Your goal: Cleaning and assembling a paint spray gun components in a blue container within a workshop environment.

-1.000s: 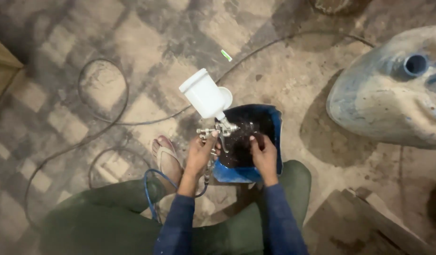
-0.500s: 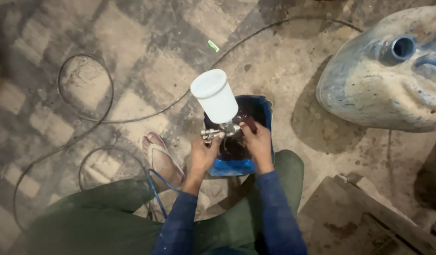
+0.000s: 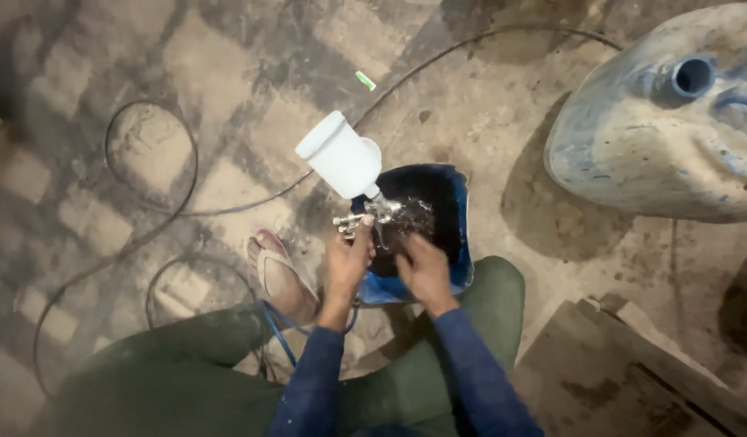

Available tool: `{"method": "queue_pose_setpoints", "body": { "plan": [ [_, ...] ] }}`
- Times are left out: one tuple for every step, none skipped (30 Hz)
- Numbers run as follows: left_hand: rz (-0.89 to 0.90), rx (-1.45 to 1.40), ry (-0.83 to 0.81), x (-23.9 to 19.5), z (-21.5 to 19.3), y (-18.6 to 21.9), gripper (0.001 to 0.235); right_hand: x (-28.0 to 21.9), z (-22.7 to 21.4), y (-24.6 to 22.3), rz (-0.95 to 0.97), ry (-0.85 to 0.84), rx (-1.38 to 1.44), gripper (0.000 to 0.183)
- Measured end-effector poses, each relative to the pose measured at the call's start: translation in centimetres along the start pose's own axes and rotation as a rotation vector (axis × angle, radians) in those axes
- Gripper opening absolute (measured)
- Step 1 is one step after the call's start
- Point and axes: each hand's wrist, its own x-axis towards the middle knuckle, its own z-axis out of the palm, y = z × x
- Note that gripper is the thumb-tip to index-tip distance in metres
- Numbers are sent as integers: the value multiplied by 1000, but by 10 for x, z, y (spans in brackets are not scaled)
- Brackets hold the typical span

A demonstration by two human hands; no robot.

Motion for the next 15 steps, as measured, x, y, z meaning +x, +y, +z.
{"method": "queue_pose_setpoints", "body": {
  "plan": [
    [-13, -124, -18, 2, 0, 3, 33, -12, 6, 10, 5, -102, -83, 33],
    [-5, -129, -19, 7, 0, -2, 33, -12, 13, 27, -4, -99, -86, 33],
    [-34, -171, -69, 13, -1, -6, 35, -12, 20, 43, 9, -37, -128, 28],
    [-78, -206, -107, 11, -8, -15, 38, -22, 30, 56, 30, 9, -162, 23],
    [-83, -206, -95, 12, -11, -29, 38, -21, 34, 67, 31, -3, -156, 23],
    [-74, -240, -125, 16, -12, -42, 45, -18, 38, 78, 145, -23, -285, 24],
    [-64, -273, -154, 20, -13, -55, 52, -15, 41, 89, 259, -43, -414, 25],
    [-57, -276, -154, 20, -12, -47, 52, -8, 45, 100, 252, -40, -415, 25],
    [-95, -312, -142, 19, -11, -38, 45, -2, 48, 111, 255, -16, -499, 27],
    [-140, -344, -128, 16, -13, -31, 38, 1, 53, 120, 263, 4, -581, 29],
    [-139, -343, -126, 17, -14, -35, 38, 0, 55, 136, 262, 3, -579, 29],
    [-165, -399, -170, 18, -14, -39, 39, 0, 57, 152, 341, -66, -556, 32],
    [-192, -454, -215, 21, -14, -42, 39, 2, 59, 169, 420, -135, -533, 35],
    [-193, -456, -217, 21, -14, -40, 39, 0, 54, 164, 421, -135, -536, 35],
    [-229, -448, -195, 22, -13, -39, 40, -1, 48, 158, 362, -165, -415, 33]
  ]
}}
